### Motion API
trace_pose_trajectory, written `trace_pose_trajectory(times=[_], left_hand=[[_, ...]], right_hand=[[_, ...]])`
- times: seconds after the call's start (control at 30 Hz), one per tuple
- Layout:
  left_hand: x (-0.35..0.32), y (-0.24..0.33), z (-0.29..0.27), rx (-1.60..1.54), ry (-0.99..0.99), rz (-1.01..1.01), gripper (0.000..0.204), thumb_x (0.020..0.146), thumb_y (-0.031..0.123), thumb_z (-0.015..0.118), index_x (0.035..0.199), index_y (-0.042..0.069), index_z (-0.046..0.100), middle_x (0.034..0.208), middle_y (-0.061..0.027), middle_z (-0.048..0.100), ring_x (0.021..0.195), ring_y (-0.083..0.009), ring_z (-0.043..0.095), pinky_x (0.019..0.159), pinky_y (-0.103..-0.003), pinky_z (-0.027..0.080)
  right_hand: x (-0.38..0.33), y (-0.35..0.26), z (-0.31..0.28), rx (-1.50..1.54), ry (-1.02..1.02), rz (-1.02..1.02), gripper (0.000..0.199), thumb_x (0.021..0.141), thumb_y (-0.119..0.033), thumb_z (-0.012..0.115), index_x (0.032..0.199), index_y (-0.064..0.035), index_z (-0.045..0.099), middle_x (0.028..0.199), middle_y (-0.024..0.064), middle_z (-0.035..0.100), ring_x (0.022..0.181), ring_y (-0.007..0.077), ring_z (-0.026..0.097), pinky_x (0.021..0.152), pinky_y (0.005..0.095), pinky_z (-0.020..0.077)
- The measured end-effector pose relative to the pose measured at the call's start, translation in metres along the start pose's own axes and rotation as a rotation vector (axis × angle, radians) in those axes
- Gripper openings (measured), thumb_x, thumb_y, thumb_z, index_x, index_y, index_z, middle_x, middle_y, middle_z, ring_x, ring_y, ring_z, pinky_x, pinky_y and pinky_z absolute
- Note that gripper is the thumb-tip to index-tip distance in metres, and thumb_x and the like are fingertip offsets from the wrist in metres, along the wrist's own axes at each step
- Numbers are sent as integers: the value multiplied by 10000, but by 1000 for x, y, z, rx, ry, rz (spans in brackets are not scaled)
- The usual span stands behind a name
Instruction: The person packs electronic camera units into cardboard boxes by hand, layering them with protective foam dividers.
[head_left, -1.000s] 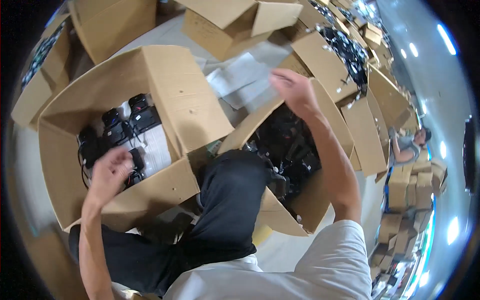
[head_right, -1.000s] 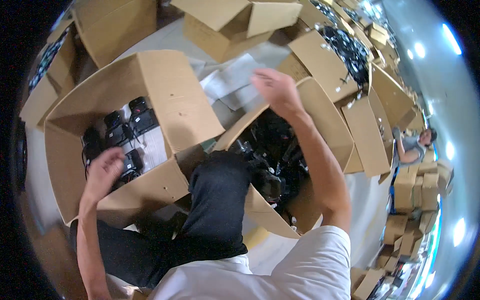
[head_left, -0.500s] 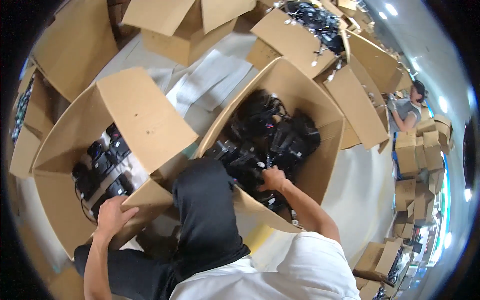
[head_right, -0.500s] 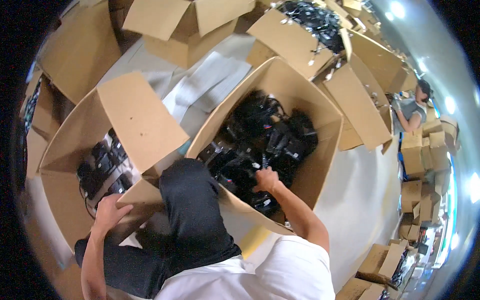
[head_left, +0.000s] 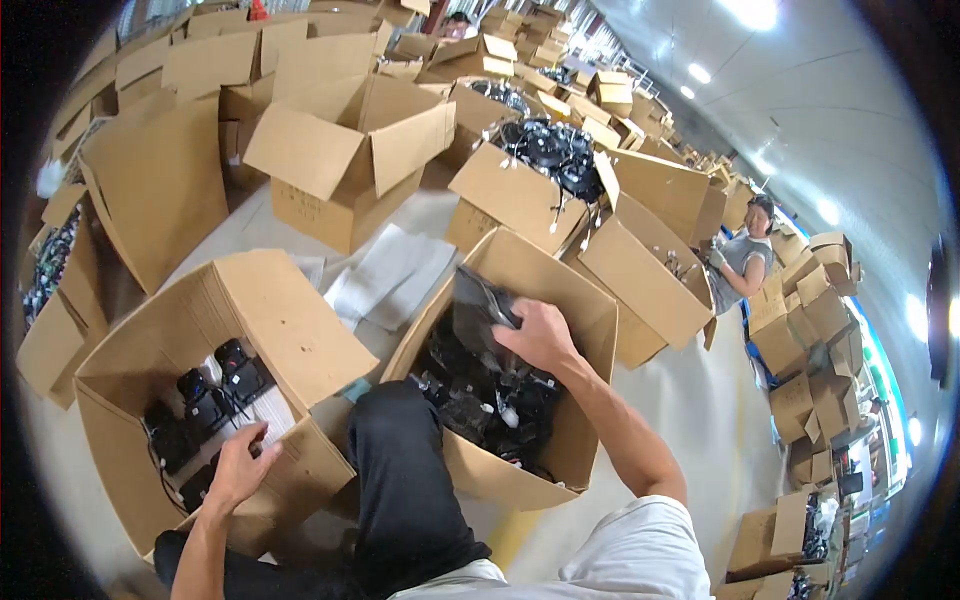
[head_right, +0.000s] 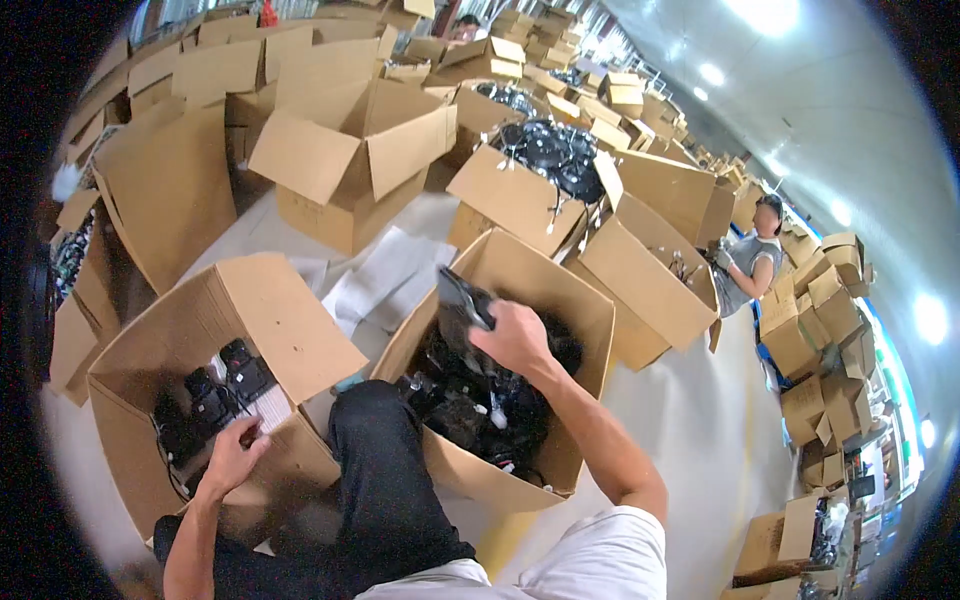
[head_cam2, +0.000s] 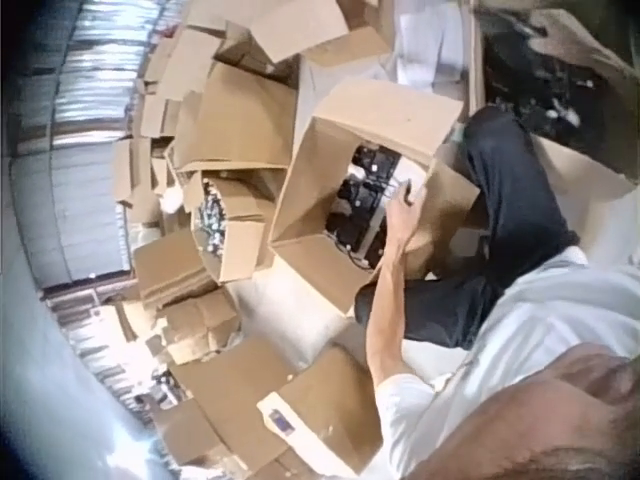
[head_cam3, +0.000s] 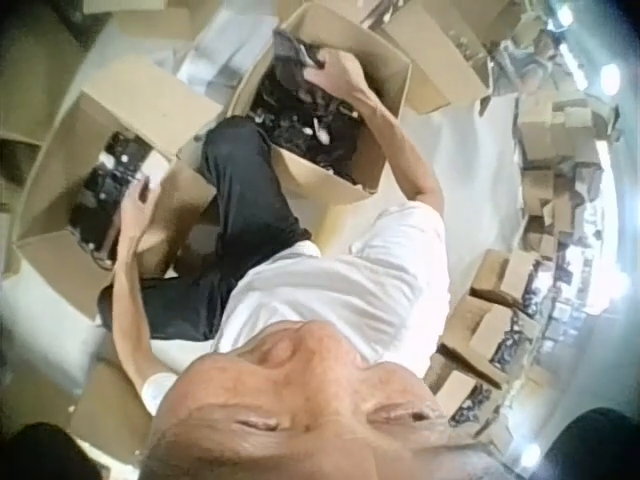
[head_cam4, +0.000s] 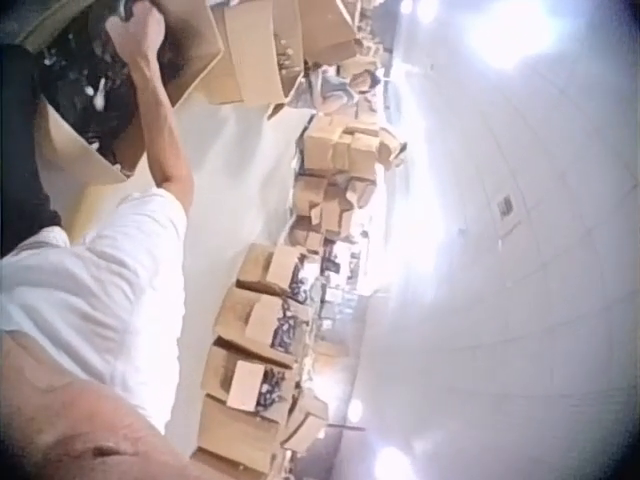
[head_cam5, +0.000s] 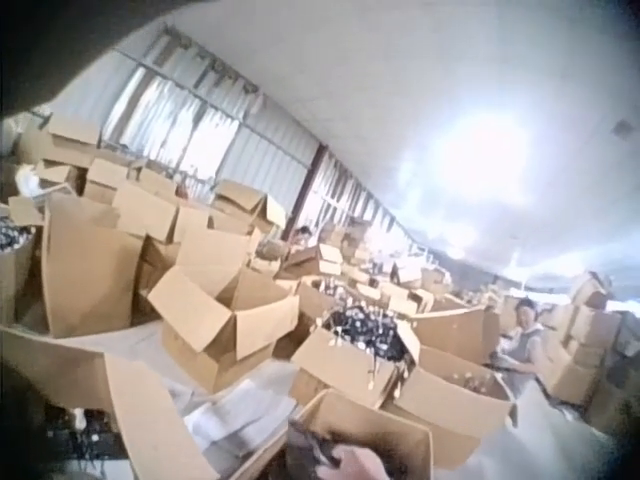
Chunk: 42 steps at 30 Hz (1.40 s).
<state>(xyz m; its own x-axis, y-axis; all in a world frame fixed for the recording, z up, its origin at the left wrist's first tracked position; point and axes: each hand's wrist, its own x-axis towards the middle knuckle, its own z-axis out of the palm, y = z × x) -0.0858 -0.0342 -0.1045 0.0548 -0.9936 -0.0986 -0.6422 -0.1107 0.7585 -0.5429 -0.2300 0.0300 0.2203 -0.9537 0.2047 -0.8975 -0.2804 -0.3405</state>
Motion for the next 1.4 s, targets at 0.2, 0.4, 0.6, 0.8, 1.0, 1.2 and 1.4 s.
trace_pose_trajectory(times=[0.2, 0.4, 0.6, 0.8, 1.0, 1.2, 1.4], left_hand=[[31, 112, -10, -1122, 338, 141, 646, 1012, 381, 597, 1454, -52, 412, 1294, -172, 597, 1180, -240, 596, 1021, -366, 465], [24, 109, -71, -1382, 646, -158, 381, 893, 299, 758, 1199, 117, 623, 1092, -16, 688, 918, -160, 666, 749, -326, 549], [-9, 32, -119, -897, 841, -87, 421, 857, 205, 740, 1221, 45, 604, 1084, -42, 659, 936, -157, 630, 825, -336, 522], [-16, 1, -140, -425, 797, -15, 533, 797, 162, 722, 1279, -6, 568, 1141, -65, 651, 1024, -173, 619, 957, -325, 485], [-18, -11, -132, -588, 557, 26, 598, 708, 85, 691, 1276, -40, 552, 1137, -76, 645, 1034, -159, 606, 983, -331, 481], [-21, -23, -141, -424, 517, -49, 651, 689, 146, 695, 1294, -45, 546, 1152, -72, 642, 1063, -157, 603, 986, -322, 480], [15, -23, -152, -1480, 418, 20, 820, 1008, 703, 236, 1462, 55, 450, 1434, -128, 548, 1305, -244, 516, 1117, -405, 390]], right_hand=[[5, -171, 23, -85, 376, -789, 257, 746, -192, 700, 937, -36, 627, 907, 125, 619, 882, 303, 619, 752, 404, 516], [-27, -291, 103, -54, 501, -1157, 172, 769, -163, 617, 889, -41, 623, 808, 49, 524, 769, 199, 536, 645, 349, 417], [-39, -340, 129, 272, 39, -1102, 516, 781, -349, 797, 1104, 3, 602, 993, 129, 548, 945, 298, 608, 824, 400, 485], [25, -359, 138, 504, 117, -1157, 914, 665, -222, 870, 1405, 67, 418, 1393, 241, 438, 1318, 413, 434, 1123, 490, 370], [26, -353, 163, 372, 37, -1177, 1099, 574, -257, 915, 1457, 75, 351, 1454, 265, 384, 1388, 432, 366, 1203, 537, 256], [26, -372, 185, 379, -6, -1288, 1115, 525, -327, 913, 1426, 79, 398, 1390, 243, 448, 1281, 438, 449, 1105, 551, 365], [55, -361, 169, 651, -68, -819, 1011, 582, -191, 933, 1405, 63, 404, 1306, 190, 509, 1263, 317, 480, 1108, 420, 369]])
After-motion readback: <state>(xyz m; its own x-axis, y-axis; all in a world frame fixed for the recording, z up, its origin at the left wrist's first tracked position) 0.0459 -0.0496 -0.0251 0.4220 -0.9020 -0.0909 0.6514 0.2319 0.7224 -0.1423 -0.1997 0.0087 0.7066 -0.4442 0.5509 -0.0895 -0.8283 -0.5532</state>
